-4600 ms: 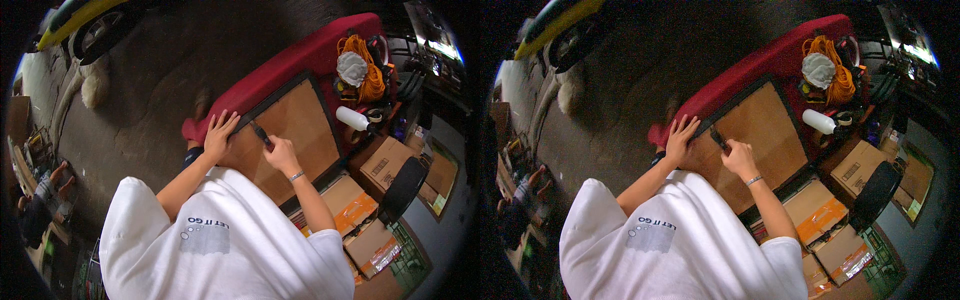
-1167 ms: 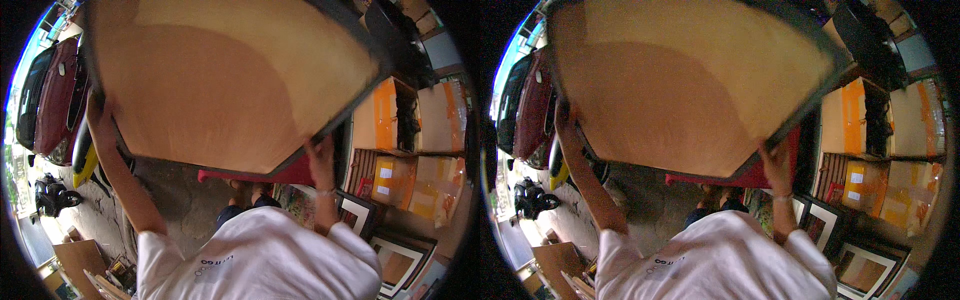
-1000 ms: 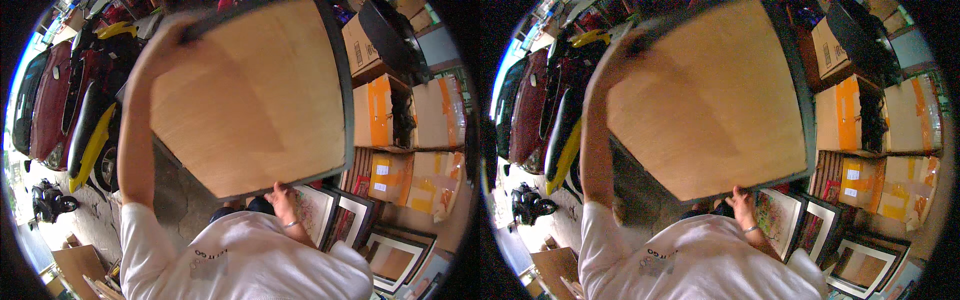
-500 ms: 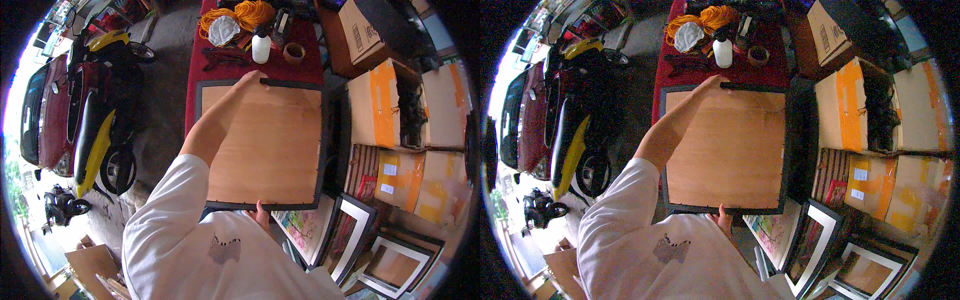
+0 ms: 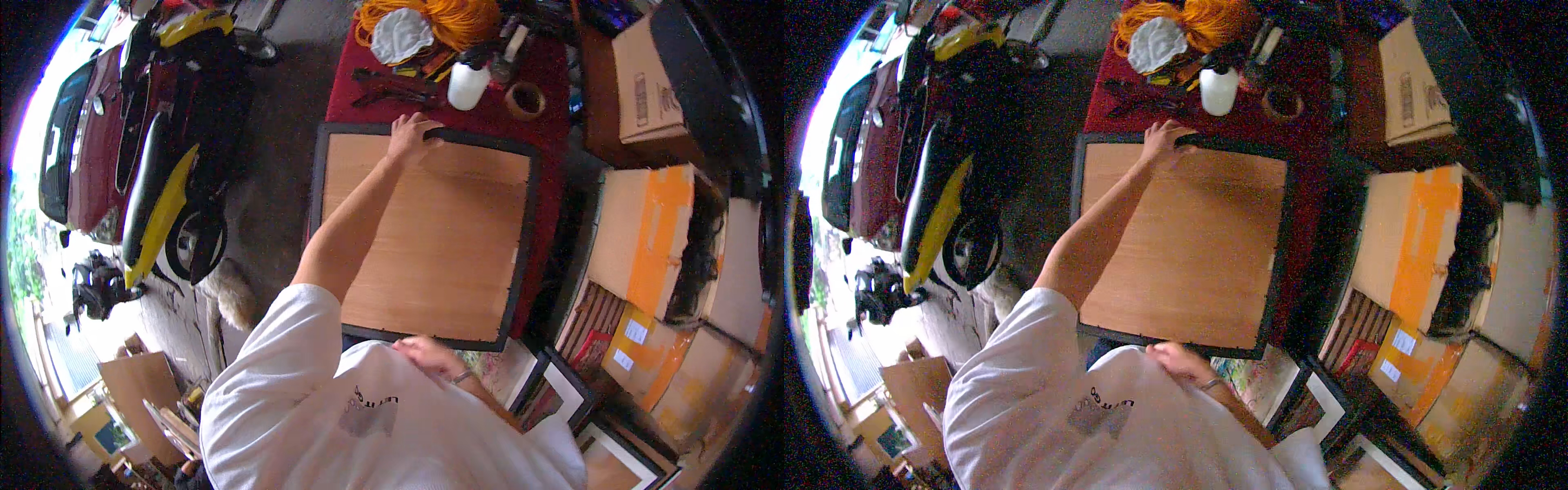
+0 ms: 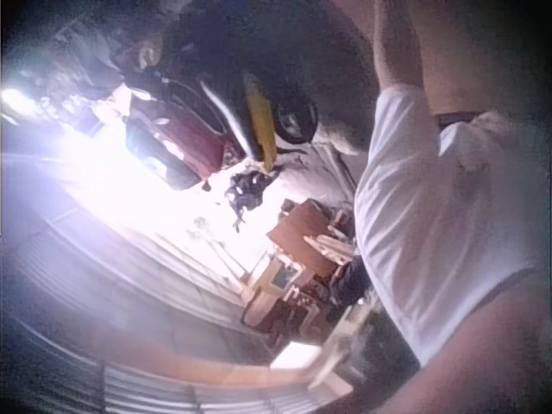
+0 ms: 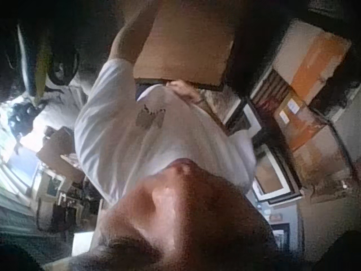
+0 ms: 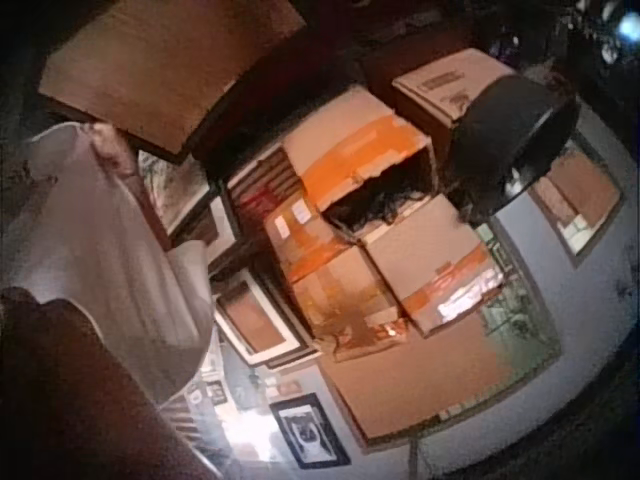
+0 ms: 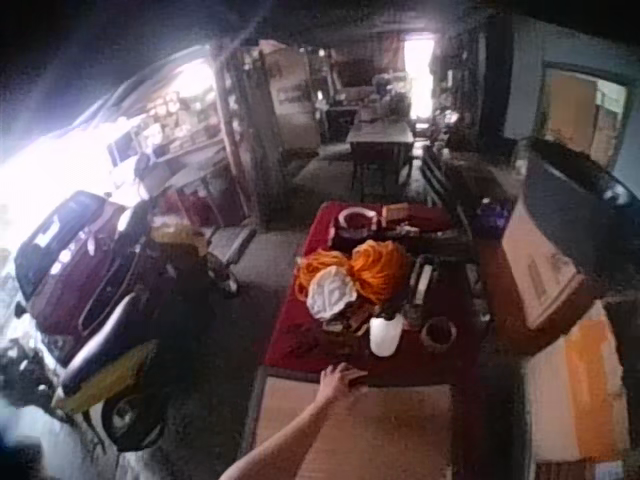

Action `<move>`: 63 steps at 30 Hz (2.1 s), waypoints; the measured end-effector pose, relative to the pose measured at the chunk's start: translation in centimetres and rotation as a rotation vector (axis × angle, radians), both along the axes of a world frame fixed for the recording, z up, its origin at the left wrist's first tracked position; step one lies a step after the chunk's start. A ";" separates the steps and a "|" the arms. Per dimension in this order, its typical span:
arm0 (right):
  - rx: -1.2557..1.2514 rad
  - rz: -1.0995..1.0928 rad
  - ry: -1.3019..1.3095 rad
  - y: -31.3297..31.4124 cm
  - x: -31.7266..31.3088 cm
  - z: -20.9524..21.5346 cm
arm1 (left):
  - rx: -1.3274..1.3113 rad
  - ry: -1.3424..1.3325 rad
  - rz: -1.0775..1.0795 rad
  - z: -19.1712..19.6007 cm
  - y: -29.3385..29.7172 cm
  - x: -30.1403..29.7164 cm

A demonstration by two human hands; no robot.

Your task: The person places a framed picture on a table and uses a staple gun to secure the backing board. They then flip the frame, wipe the glass with a cloth, and apply tape to the edges of the backing board using a utility knife to cut the tape.

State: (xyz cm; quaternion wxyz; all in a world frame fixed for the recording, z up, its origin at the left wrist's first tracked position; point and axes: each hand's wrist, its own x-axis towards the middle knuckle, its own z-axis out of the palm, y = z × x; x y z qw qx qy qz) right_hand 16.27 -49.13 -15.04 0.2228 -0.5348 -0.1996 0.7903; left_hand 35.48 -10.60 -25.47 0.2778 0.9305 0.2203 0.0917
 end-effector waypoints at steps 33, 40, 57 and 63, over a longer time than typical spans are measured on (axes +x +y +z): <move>0.030 -0.859 -0.739 7.7 19.7 8.4 | 0.058 -0.019 -0.167 2.8 -7.6 2.9; -0.058 -0.752 -0.998 4.9 26.4 0.3 | 0.001 0.143 -0.074 3.2 -10.1 5.7; -0.199 -0.696 -0.950 9.0 25.6 2.7 | 0.036 0.016 -0.126 1.4 -9.3 5.8; -0.116 -0.922 -0.762 11.3 19.3 0.2 | 0.047 0.036 -0.079 2.3 -3.8 1.1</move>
